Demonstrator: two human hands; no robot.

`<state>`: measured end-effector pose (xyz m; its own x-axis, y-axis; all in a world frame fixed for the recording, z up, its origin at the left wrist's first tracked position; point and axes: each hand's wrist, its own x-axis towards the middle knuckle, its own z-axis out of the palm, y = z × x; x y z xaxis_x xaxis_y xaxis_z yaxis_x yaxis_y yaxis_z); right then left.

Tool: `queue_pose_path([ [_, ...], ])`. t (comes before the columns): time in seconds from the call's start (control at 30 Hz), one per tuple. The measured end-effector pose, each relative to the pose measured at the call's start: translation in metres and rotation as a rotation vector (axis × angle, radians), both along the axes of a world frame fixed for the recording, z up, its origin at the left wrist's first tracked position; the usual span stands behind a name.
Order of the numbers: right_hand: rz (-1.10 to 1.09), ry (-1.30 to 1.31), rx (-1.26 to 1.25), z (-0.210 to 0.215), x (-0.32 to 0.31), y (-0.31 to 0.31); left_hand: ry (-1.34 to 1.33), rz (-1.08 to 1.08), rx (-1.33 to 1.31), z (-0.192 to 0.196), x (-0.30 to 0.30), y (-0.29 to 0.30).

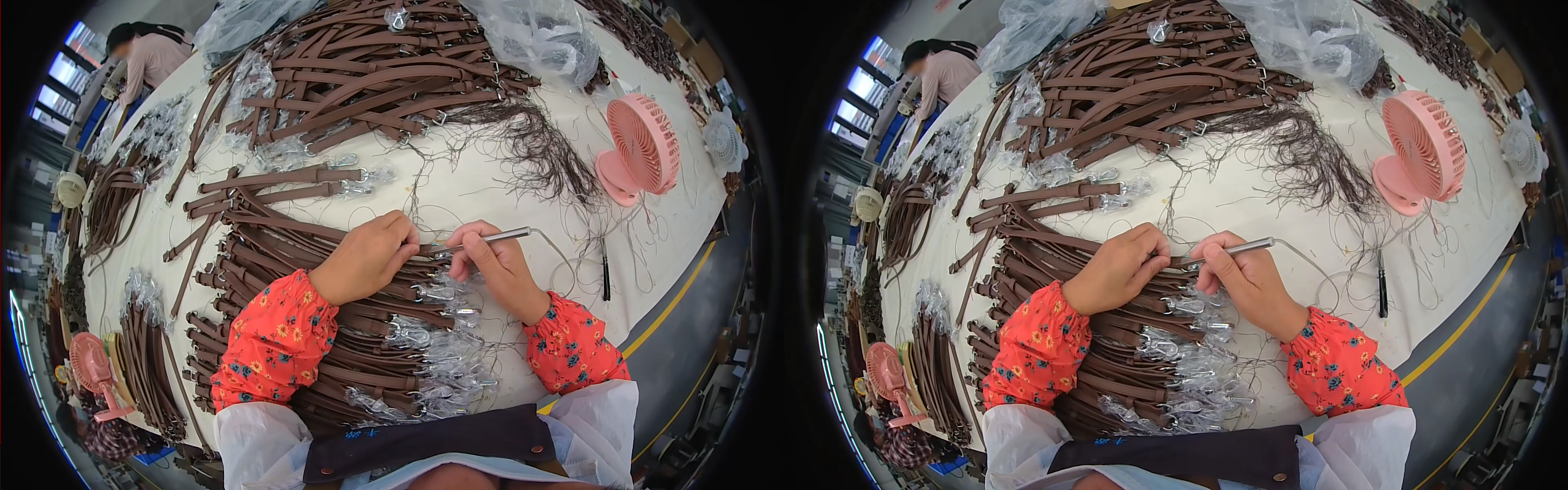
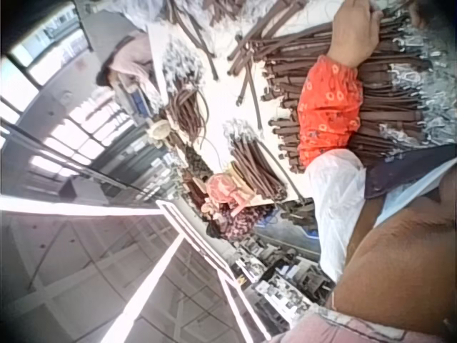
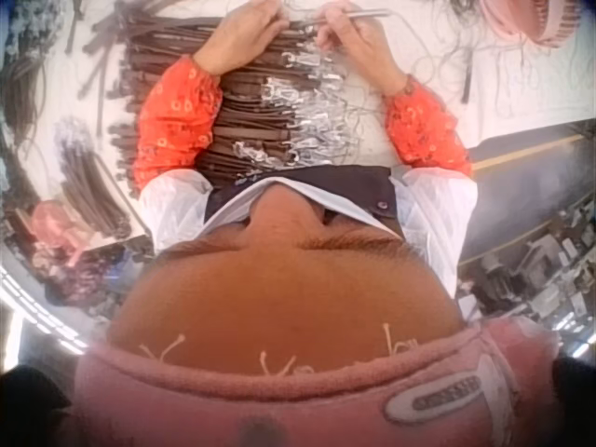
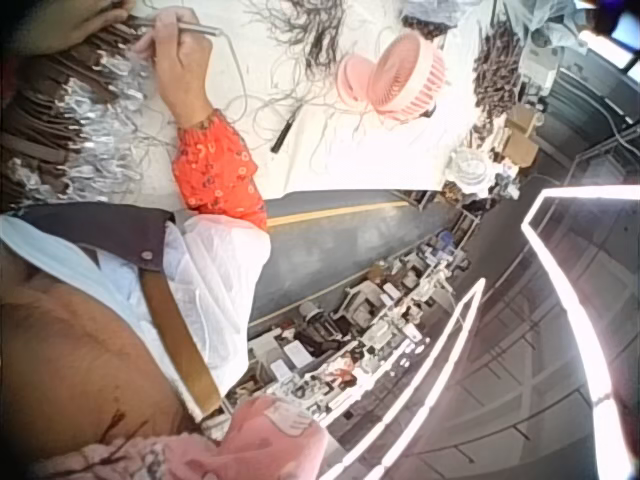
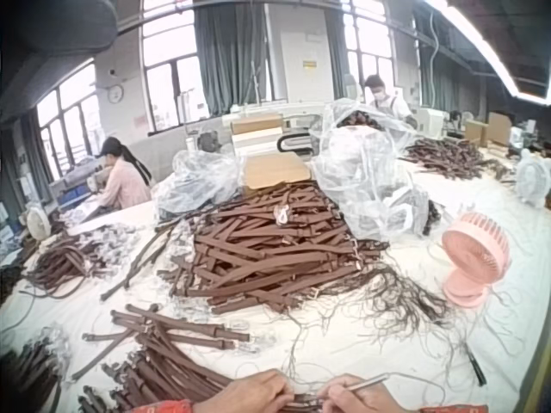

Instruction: The person uses a metal tool to attach metal clasps to the ends of brown leather straps. They work on individual straps, securing the hardware, and then gather the finished items into a bundle.

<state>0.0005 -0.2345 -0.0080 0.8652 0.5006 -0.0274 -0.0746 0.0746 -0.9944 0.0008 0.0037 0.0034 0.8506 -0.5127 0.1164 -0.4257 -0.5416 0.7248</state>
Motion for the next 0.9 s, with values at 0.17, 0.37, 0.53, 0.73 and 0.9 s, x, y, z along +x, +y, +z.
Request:
queue_pose_path([
  [0.17,0.005,0.002,-0.005,0.000,0.000,0.000,0.014,0.005,0.007,0.001,0.000,0.000],
  [0.37,0.007,-0.001,-0.015,0.000,0.001,0.000,0.027,0.002,0.016,0.002,0.000,0.000],
  [0.53,0.009,-0.010,-0.023,0.001,0.000,0.000,0.023,0.003,-0.007,0.001,0.000,-0.001],
  [0.73,0.019,0.015,-0.001,0.001,0.001,-0.001,-0.124,0.087,0.021,0.000,0.002,0.003],
  [0.9,-0.037,-0.368,-0.151,0.005,-0.003,0.005,0.101,-0.083,0.111,0.009,0.000,0.016],
])
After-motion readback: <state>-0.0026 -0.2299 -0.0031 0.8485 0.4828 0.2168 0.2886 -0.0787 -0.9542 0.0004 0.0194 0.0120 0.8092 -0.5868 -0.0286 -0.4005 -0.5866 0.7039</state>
